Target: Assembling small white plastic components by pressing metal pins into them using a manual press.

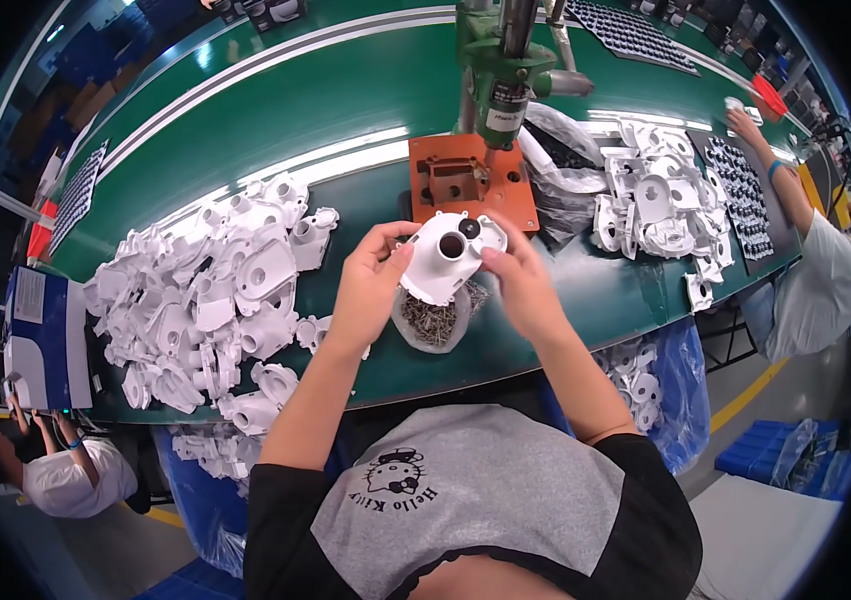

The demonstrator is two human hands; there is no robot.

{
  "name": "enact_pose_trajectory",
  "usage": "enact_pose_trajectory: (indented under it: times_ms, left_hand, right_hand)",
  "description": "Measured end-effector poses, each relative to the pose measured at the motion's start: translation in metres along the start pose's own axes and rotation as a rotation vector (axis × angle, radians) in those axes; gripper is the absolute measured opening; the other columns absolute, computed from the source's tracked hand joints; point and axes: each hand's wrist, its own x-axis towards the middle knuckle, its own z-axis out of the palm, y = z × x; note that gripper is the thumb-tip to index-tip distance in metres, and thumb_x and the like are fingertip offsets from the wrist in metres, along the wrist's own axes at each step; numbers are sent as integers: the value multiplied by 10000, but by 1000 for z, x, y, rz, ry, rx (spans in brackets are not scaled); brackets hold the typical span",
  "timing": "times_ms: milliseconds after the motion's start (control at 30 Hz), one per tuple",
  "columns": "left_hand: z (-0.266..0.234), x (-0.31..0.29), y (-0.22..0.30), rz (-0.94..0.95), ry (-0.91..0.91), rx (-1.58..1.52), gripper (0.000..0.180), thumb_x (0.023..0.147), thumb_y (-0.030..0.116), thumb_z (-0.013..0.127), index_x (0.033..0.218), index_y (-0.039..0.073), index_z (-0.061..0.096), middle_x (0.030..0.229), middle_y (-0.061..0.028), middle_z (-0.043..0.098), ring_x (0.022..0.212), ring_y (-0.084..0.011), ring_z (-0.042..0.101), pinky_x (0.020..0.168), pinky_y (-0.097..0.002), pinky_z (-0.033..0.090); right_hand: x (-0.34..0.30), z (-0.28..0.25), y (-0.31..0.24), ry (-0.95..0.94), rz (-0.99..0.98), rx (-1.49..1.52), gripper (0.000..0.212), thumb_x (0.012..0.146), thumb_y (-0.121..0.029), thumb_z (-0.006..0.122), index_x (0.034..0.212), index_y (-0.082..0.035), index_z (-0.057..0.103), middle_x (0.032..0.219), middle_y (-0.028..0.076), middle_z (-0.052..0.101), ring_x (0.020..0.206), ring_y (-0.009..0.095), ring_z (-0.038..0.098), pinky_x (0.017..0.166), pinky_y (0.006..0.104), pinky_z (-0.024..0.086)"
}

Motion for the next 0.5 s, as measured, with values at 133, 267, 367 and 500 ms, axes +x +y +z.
enact_pose_trajectory:
  times_ms: [133, 267, 367, 500]
  left_hand:
    - [-3, 18, 9, 44, -35, 196, 228, 925, 100, 519, 1118, -10, 573, 953, -56, 606, 866, -87, 556, 781, -231, 448]
    - [-7, 62, 5, 55, -79, 459, 231, 890, 103, 539, 1080, -18, 591, 970, -63, 625, 854, -110, 557, 757, -249, 446]
    - [-10, 102, -2, 2, -79, 531, 215, 873, 98, 550, 1050, -13, 600, 921, -62, 619, 797, -105, 543, 699, -243, 436]
    - [-8, 134, -12, 82, -104, 490, 181, 866, 99, 545, 1000, -1, 615, 831, -48, 592, 709, -99, 510, 624, -234, 413]
  right_hand:
    - [6, -6, -36, -99, -396, -565, 335, 840, -44, 586, 1170, 10, 560, 1157, 96, 568, 1020, 145, 554, 854, 278, 452]
    - [35, -19, -39, -85, -330, -799, 185, 821, -48, 621, 1000, -8, 642, 992, 51, 624, 808, 112, 601, 708, 248, 489]
    - [61, -34, -31, -17, -255, -858, 191, 824, -55, 626, 1007, 0, 634, 934, 52, 633, 767, 101, 600, 700, 241, 488]
    - [88, -49, -18, 37, -389, -790, 215, 785, -105, 674, 966, 7, 651, 882, 94, 639, 747, 135, 603, 682, 261, 477]
